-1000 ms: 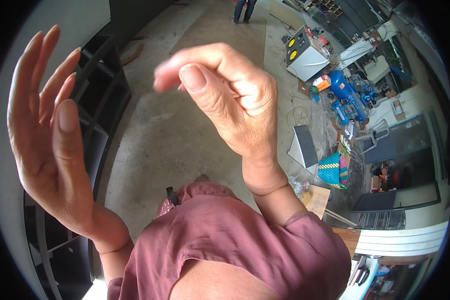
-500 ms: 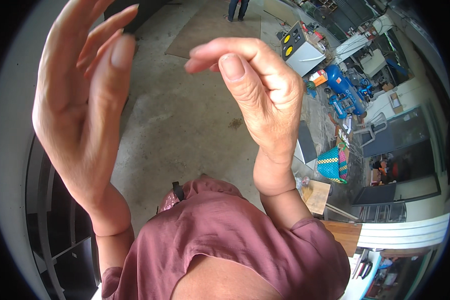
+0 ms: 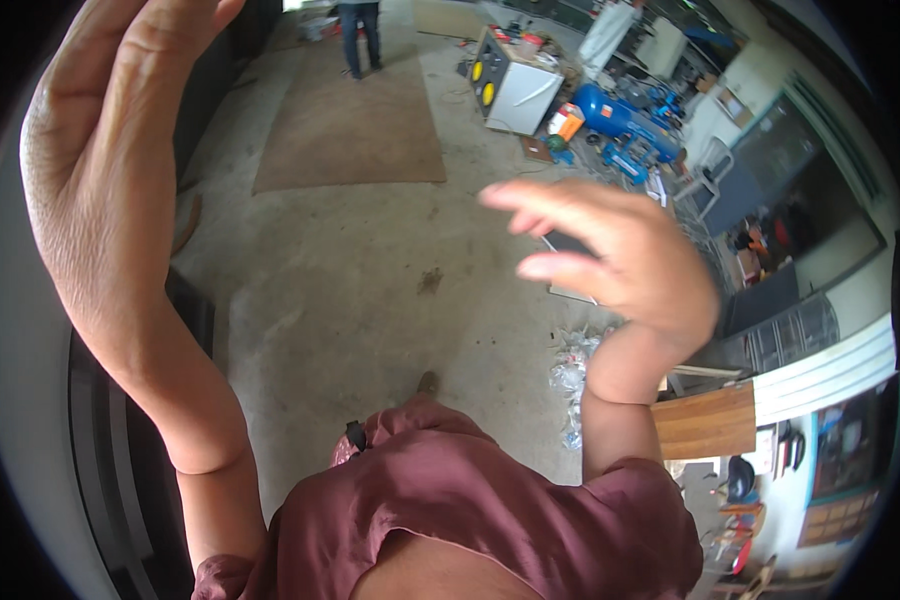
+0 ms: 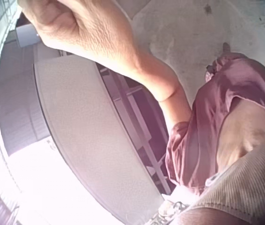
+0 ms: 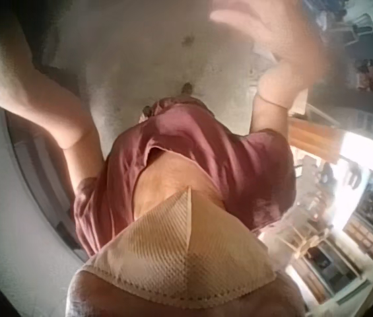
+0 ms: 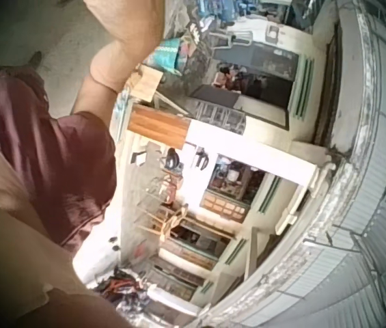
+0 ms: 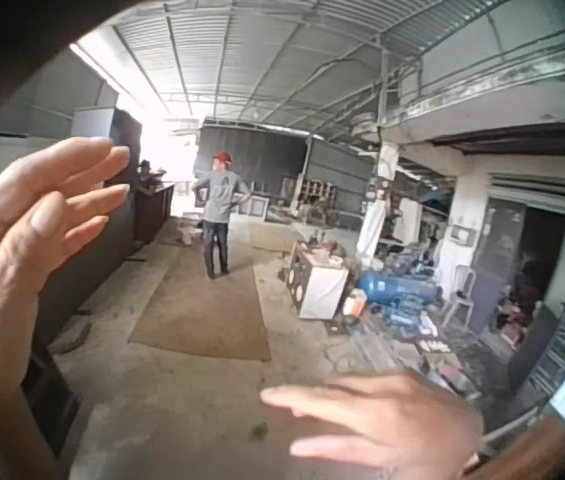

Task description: The person sweeps the floor using a broom, walks around while sweeping debris, and finishes by standing up and showing their hands.

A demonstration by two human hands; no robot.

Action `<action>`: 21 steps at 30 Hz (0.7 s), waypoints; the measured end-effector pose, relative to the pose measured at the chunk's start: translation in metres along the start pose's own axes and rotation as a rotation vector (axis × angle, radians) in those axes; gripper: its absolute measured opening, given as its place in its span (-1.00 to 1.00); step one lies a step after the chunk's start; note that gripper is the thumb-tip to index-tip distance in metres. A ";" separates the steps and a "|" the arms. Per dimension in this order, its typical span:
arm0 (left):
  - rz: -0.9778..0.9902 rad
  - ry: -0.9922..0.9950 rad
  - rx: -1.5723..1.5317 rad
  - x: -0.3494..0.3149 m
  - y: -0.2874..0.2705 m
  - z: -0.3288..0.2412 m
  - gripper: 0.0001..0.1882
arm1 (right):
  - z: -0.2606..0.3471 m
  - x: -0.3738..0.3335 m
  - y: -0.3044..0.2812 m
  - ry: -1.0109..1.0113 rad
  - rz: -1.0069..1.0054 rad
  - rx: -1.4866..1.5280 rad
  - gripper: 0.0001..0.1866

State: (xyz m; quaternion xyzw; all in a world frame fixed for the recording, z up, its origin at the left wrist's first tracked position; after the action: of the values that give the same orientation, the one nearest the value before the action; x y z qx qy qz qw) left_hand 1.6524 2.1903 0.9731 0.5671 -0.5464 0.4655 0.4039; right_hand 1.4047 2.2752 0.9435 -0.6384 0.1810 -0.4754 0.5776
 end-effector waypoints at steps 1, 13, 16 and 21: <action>0.008 0.023 -0.044 0.010 0.034 0.002 -0.57 | -0.019 -0.012 -0.027 0.078 -0.061 0.003 -0.61; 0.017 0.072 -0.256 0.070 0.320 0.113 -0.56 | -0.260 -0.046 -0.140 0.210 -0.801 -0.237 -0.53; 0.016 0.043 -0.310 0.081 0.374 0.163 -0.55 | -0.323 -0.039 -0.138 0.294 -0.723 -0.115 -0.66; 0.044 -0.037 -0.427 0.064 0.471 0.255 -0.55 | -0.426 -0.021 -0.126 0.277 -0.908 -0.176 -0.66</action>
State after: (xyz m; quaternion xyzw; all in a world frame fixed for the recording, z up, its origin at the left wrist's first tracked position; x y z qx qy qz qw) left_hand 1.2031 1.8919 0.9504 0.4653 -0.6521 0.3374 0.4943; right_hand 1.0071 2.0844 0.9991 -0.6300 -0.0014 -0.7430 0.2260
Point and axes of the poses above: each hand's wrist, its own x-axis towards the middle knuckle, its own y-axis out of the palm, z = x × y, the point moved 7 cm from there along x, towards the middle knuckle, and after that the axes turned 6 degrees about -x, right-handed, at the moved point
